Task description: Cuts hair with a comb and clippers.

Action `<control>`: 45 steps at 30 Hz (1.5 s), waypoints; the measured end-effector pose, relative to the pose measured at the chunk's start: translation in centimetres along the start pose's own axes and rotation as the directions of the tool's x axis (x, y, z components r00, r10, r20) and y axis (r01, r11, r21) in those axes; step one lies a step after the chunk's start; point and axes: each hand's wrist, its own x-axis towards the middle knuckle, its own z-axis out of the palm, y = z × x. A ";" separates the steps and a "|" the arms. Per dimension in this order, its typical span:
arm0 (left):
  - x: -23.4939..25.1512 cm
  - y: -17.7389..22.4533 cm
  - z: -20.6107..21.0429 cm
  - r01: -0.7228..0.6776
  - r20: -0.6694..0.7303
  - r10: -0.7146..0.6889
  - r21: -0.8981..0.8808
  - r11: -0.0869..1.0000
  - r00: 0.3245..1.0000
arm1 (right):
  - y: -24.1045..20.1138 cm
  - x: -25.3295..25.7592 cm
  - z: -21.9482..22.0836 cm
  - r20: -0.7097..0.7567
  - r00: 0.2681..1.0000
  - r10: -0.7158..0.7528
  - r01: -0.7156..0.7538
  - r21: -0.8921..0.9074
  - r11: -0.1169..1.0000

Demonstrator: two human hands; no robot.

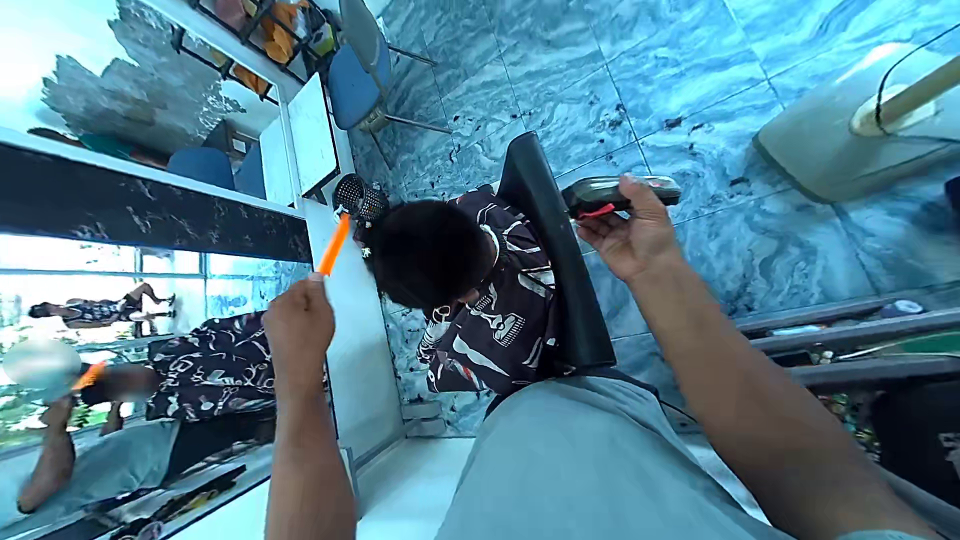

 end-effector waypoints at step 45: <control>-17.8 -14.4 11.4 0.298 0.303 -0.109 -0.953 -0.059 0.947 | 3.3 -0.3 22.9 0.378 0.891 -0.251 0.443 -0.603 0.664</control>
